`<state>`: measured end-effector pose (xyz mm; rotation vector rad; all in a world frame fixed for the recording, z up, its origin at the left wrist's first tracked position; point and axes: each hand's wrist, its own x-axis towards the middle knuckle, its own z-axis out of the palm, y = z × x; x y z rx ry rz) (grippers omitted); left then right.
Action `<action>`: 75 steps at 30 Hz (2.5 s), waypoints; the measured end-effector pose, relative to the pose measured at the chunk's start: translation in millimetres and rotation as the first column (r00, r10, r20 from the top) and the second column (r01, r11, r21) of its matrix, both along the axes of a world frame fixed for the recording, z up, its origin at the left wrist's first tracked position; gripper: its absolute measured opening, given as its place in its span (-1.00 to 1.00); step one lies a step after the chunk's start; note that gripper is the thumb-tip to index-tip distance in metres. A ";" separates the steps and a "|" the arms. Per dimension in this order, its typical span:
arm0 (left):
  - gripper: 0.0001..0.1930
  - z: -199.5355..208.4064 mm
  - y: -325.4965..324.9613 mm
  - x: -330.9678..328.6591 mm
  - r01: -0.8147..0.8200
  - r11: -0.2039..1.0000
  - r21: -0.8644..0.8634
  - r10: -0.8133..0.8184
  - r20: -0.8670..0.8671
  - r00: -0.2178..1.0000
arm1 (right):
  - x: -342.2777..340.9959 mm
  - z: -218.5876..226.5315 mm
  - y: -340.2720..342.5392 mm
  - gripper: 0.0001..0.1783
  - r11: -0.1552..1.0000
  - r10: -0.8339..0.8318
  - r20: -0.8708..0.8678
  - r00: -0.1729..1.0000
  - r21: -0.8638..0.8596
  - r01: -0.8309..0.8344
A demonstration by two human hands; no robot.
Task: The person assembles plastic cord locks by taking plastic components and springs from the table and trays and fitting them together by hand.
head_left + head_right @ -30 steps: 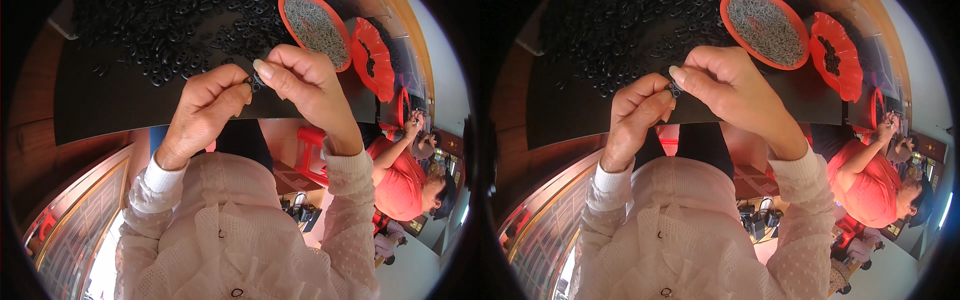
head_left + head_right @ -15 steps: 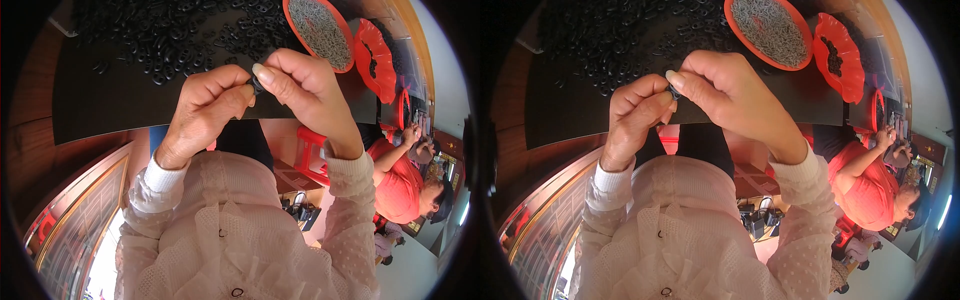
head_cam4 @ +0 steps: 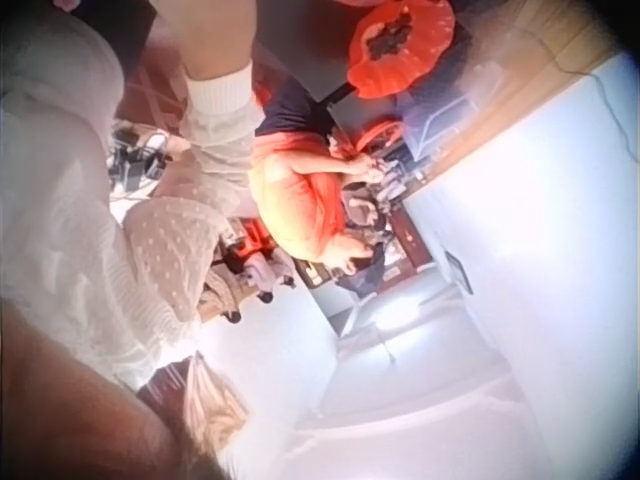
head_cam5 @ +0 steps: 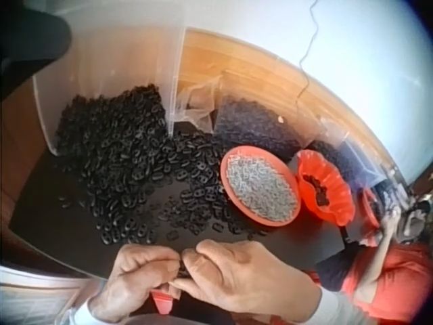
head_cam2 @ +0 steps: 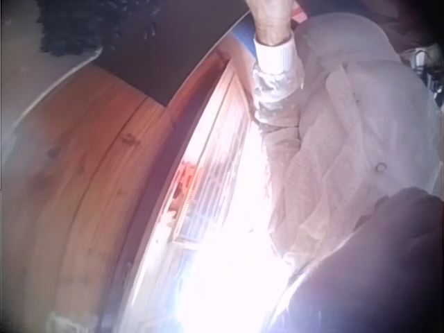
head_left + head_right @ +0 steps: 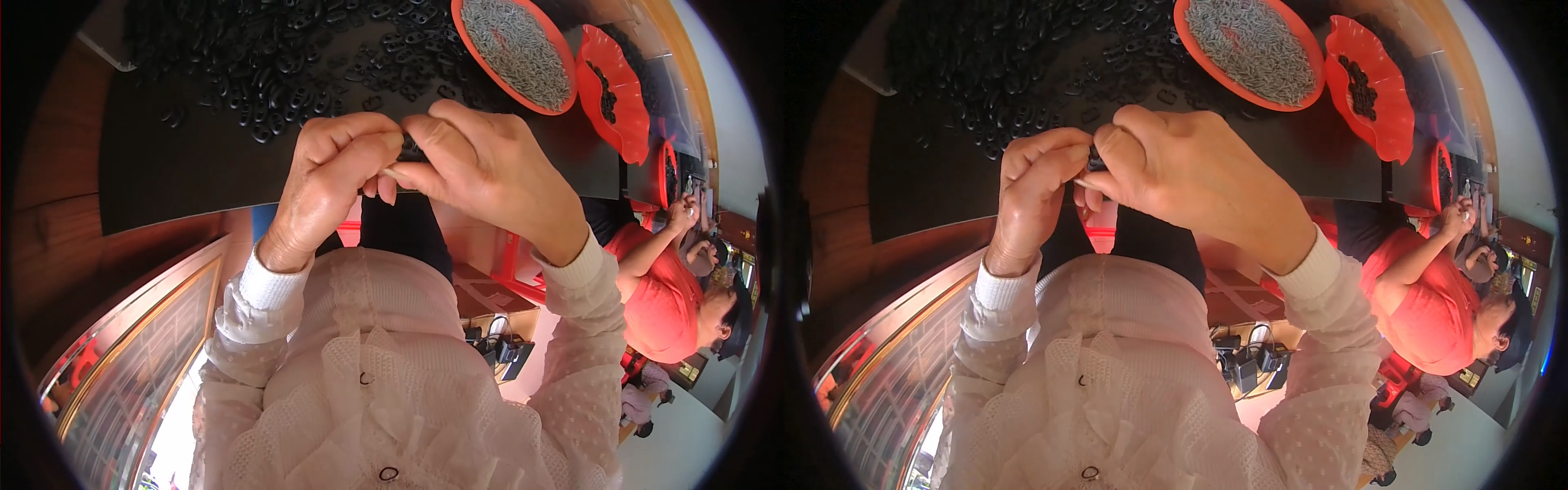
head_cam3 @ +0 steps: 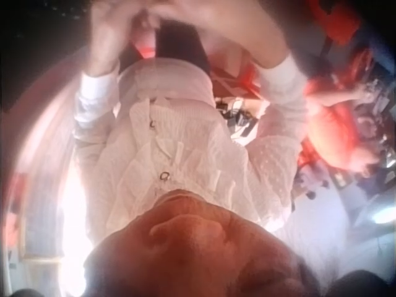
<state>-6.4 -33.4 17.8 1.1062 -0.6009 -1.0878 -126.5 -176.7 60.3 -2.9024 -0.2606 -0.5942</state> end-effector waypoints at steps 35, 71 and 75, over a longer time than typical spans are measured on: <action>-0.79 5.1 -5.2 -5.2 0.089 0.995 -0.034 -0.076 0.275 0.958 | -8.6 5.7 -4.6 -0.53 0.997 0.067 -0.132 0.989 -0.039 -0.073; -0.81 -1.0 48.1 -29.9 0.201 0.953 -0.226 0.024 0.719 0.695 | -106.0 37.3 -61.5 -0.73 0.626 -0.674 0.038 0.738 0.558 0.544; -0.81 -73.3 66.0 -35.8 0.231 0.969 0.092 -0.242 0.560 0.793 | -135.3 52.7 -130.9 -0.73 0.589 -0.807 0.111 0.580 0.221 0.777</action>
